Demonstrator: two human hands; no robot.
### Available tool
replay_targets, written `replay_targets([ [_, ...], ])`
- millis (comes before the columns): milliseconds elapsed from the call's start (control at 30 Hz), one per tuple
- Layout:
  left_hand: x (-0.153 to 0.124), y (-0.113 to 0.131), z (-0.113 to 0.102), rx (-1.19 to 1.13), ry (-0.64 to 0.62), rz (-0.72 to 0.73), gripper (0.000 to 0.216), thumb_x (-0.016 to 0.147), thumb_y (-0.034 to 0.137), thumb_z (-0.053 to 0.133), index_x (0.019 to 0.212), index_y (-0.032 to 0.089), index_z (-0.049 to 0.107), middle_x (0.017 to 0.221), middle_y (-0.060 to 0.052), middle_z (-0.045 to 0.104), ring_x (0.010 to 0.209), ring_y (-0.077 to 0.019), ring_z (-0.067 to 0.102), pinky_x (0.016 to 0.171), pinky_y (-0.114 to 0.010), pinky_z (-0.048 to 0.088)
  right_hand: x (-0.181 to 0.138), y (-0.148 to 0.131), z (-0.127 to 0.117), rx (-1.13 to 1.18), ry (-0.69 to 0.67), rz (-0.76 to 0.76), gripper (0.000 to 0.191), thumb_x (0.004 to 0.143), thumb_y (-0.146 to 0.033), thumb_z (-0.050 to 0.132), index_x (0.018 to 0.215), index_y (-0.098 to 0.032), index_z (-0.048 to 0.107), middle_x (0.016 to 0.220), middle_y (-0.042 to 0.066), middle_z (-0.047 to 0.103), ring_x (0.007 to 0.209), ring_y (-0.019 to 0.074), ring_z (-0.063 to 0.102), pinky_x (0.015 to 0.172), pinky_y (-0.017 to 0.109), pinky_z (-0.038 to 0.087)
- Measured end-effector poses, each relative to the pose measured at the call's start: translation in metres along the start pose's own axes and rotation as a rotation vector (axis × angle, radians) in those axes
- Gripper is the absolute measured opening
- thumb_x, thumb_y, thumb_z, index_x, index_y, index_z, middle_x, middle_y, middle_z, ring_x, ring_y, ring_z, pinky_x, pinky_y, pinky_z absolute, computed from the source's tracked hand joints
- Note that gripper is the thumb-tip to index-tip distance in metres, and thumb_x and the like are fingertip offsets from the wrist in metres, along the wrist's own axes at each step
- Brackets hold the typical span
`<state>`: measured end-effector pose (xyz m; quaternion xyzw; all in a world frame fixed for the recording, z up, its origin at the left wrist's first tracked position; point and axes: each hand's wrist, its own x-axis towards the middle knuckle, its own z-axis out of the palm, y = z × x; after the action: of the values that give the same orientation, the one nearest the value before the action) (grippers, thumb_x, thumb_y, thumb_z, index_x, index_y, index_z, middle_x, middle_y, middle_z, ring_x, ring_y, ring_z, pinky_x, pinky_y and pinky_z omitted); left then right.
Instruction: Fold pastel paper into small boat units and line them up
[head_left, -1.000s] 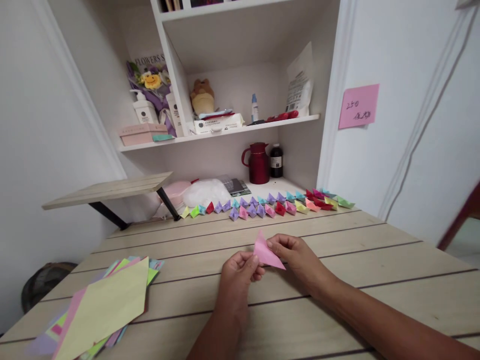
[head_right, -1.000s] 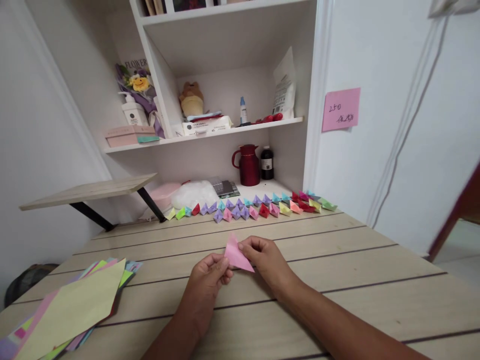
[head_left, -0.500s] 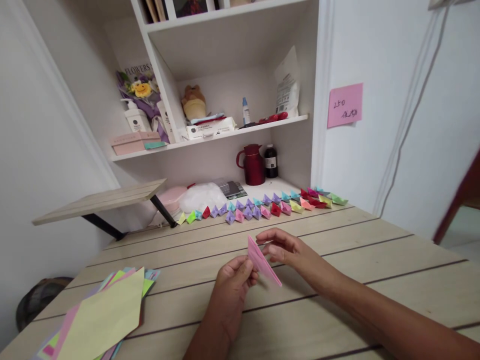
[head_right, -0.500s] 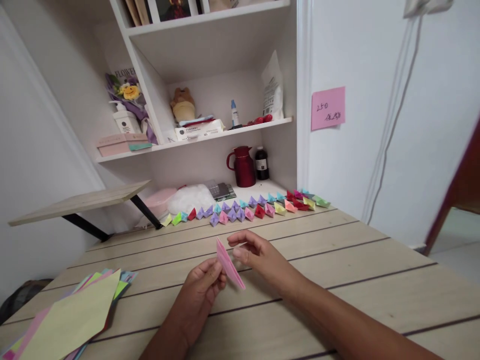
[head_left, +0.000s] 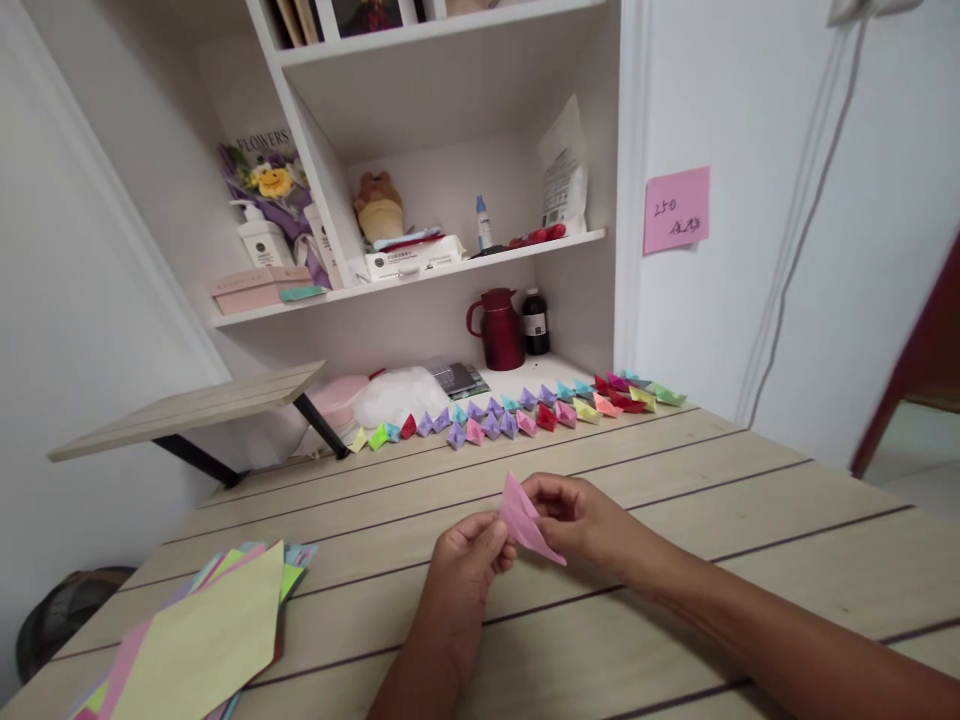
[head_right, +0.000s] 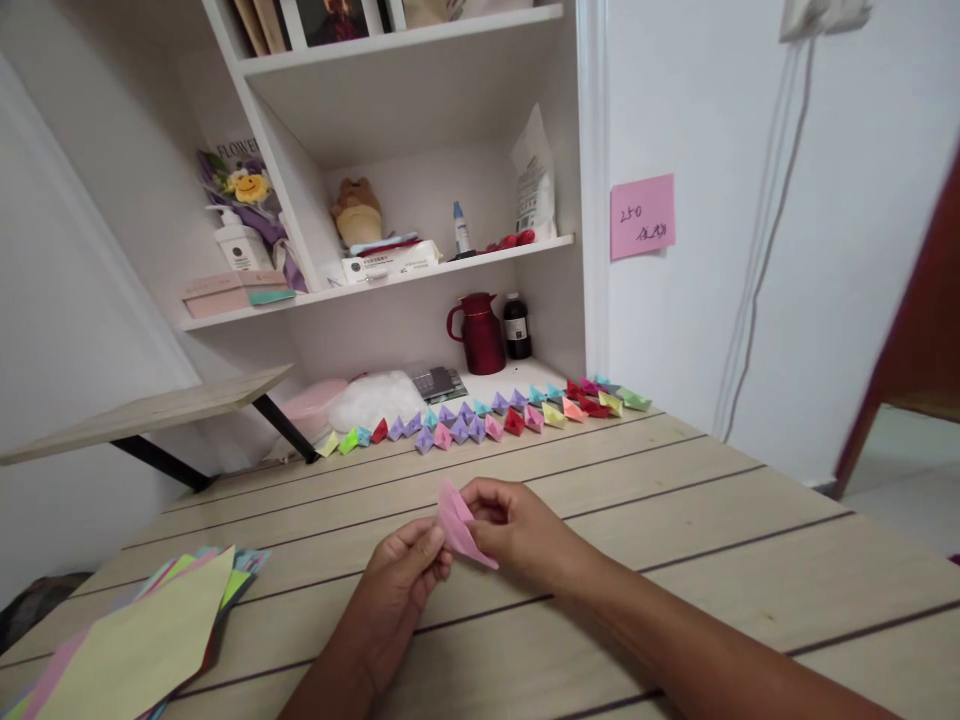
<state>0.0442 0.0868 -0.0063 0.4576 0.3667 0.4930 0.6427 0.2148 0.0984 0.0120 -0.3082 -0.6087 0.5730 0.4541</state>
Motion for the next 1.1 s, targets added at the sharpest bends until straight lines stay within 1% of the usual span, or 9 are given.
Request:
replay_targets([
  [167,0.006,-0.004,-0.002,0.316,0.030,0.036,0.019,0.072,0.031,0.067,0.077,0.012,0.070,0.061,-0.001,0.059,0.058,-0.0112,0.049,0.060,-0.023,0.039,0.001,0.007,-0.006,-0.323,0.038,-0.071,0.023,0.063,-0.005,0.054,0.080,-0.017,0.063,0.069,-0.003,0.061,0.062,0.0115,0.052,0.058,0.022,0.040],
  [333,0.009,-0.013,-0.007,0.689,-0.006,0.139,0.014,0.074,0.019,0.055,0.070,0.016,0.069,0.065,0.000,0.059,0.061,-0.0132,0.053,0.061,-0.024,0.040,0.000,0.016,-0.007,-0.554,0.058,-0.107,0.022,0.060,-0.003,0.048,0.073,-0.018,0.058,0.065,-0.004,0.058,0.061,0.0108,0.050,0.057,0.020,0.039],
  [433,0.011,-0.018,-0.012,0.753,-0.002,0.196,0.025,0.074,0.016,0.054,0.095,0.020,0.068,0.070,0.001,0.060,0.062,-0.0130,0.054,0.061,-0.024,0.041,0.001,0.024,-0.004,-0.699,0.070,-0.125,0.016,0.063,-0.005,0.048,0.070,-0.019,0.052,0.064,-0.005,0.055,0.058,0.0103,0.049,0.053,0.019,0.036],
  [533,0.011,-0.018,-0.019,0.759,0.114,0.241,0.042,0.075,0.015,0.055,0.116,0.024,0.058,0.070,0.003,0.058,0.061,-0.0127,0.054,0.062,-0.023,0.040,0.002,0.028,-0.001,-0.815,0.090,-0.145,0.016,0.062,-0.006,0.051,0.066,-0.020,0.046,0.063,-0.005,0.053,0.058,0.0109,0.047,0.053,0.021,0.032],
  [600,0.010,-0.014,-0.023,0.733,0.203,0.265,0.034,0.076,0.016,0.055,0.109,0.024,0.058,0.071,0.004,0.057,0.061,-0.0125,0.054,0.062,-0.023,0.040,0.003,0.029,-0.001,-0.867,0.095,-0.156,0.017,0.060,-0.006,0.053,0.064,-0.020,0.045,0.063,-0.005,0.053,0.060,0.0123,0.046,0.055,0.022,0.030],
  [700,0.004,-0.007,-0.023,0.704,0.239,0.272,0.009,0.076,0.017,0.055,0.083,0.021,0.059,0.069,0.003,0.056,0.061,-0.0128,0.052,0.061,-0.023,0.039,0.003,0.029,-0.001,-0.945,0.086,-0.172,0.019,0.061,-0.006,0.056,0.064,-0.021,0.045,0.066,-0.003,0.055,0.066,0.0150,0.047,0.060,0.024,0.031],
  [800,-0.003,-0.002,-0.015,0.714,0.187,0.297,0.001,0.075,0.020,0.060,0.075,0.019,0.059,0.077,0.000,0.056,0.066,-0.0133,0.052,0.063,-0.024,0.041,-0.001,0.028,0.003,-1.020,0.065,-0.191,0.018,0.065,-0.009,0.060,0.069,-0.021,0.048,0.074,0.000,0.058,0.076,0.0185,0.050,0.069,0.028,0.031],
  [967,-0.010,-0.003,-0.004,0.881,-0.061,0.323,0.019,0.065,0.017,0.070,0.080,0.021,0.060,0.093,0.000,0.054,0.079,-0.0146,0.055,0.074,-0.025,0.043,-0.005,0.026,0.012,-1.252,0.003,-0.247,0.012,0.074,-0.021,0.064,0.080,-0.020,0.053,0.084,0.004,0.061,0.082,0.0215,0.052,0.076,0.033,0.032],
  [1100,-0.011,-0.005,-0.006,1.085,-0.112,0.333,0.019,0.068,0.012,0.065,0.083,0.022,0.060,0.091,0.001,0.056,0.081,-0.0149,0.054,0.076,-0.027,0.041,-0.003,0.028,0.008,-1.191,-0.028,-0.221,0.011,0.072,-0.016,0.063,0.080,-0.020,0.056,0.086,0.004,0.062,0.088,0.0224,0.053,0.077,0.033,0.034],
])
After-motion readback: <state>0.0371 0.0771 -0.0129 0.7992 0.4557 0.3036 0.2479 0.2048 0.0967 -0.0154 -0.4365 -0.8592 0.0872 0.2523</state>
